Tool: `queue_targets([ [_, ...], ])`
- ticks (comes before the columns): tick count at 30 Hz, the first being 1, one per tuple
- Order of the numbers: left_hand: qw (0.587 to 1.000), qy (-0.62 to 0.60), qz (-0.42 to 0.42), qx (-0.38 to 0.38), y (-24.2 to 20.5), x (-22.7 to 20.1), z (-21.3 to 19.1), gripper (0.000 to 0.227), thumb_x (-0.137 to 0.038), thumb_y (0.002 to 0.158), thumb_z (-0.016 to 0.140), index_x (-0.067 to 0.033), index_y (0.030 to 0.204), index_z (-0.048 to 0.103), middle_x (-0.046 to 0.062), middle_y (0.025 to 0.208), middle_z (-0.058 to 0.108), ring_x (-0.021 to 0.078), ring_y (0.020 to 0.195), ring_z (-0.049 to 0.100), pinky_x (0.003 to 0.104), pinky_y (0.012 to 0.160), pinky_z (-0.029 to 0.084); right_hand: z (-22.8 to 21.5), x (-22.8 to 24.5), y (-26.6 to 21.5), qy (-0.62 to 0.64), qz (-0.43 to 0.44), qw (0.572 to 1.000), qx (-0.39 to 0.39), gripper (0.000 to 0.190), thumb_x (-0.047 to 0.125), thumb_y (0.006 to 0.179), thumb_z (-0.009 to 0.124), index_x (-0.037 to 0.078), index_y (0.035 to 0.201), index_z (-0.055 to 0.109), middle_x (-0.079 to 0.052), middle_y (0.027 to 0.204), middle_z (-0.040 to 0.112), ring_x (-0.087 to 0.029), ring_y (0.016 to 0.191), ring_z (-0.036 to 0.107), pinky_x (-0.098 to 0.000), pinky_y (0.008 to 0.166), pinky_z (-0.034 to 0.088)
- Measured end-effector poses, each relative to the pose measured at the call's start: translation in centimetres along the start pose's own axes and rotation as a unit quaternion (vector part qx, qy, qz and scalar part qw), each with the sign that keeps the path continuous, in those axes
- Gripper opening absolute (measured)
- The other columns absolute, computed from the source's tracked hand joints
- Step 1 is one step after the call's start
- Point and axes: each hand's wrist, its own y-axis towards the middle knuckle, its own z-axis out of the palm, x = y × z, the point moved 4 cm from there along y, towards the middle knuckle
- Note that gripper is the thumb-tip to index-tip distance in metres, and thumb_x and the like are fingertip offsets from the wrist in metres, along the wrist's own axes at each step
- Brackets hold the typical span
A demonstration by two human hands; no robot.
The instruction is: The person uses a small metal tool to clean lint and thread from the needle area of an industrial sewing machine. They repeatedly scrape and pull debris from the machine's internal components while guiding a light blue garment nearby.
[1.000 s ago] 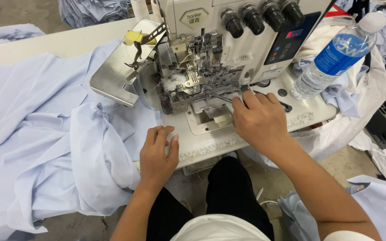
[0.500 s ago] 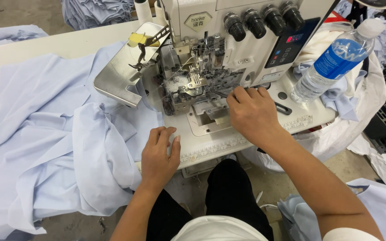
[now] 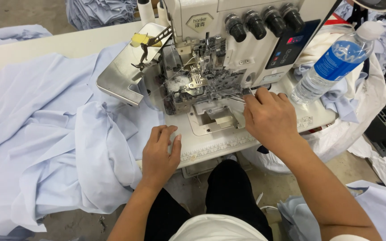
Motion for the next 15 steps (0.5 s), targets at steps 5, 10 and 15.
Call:
queue_targets([
  [5,1.000,-0.001,-0.014,0.011,0.1,-0.4,0.0,0.015,-0.015,0.098,0.065,-0.0078,0.110,0.069,0.009,0.096,0.061,0.0244,0.068,0.070,0.036,0.059,0.059,0.3,0.7,0.3,0.051,0.010,0.999,0.014,0.005,0.014,0.083,0.072,0.018,0.079,0.071,0.000,0.075,0.056,-0.022,0.060,0.064,-0.0339,0.064,0.049],
  [10,1.000,0.005,-0.016,0.010,-0.3,-0.3,0.1,0.015,-0.018,0.099,0.063,-0.0089,0.110,0.070,0.007,0.097,0.061,0.0221,0.067,0.069,0.034,0.059,0.059,2.7,0.5,0.0,0.095,0.034,0.994,0.051,0.009,0.011,0.085,0.070,0.015,0.077,0.072,-0.001,0.074,0.060,-0.023,0.057,0.065,-0.0341,0.061,0.049],
  [15,1.000,0.007,-0.008,0.007,0.0,-0.6,-0.1,0.015,-0.017,0.100,0.062,-0.0091,0.110,0.070,0.006,0.096,0.060,0.0204,0.067,0.069,0.032,0.059,0.059,0.3,-0.9,1.0,0.150,0.072,0.981,0.098,0.007,0.015,0.089,0.071,0.015,0.088,0.078,-0.003,0.080,0.065,-0.026,0.068,0.071,-0.0367,0.066,0.055],
])
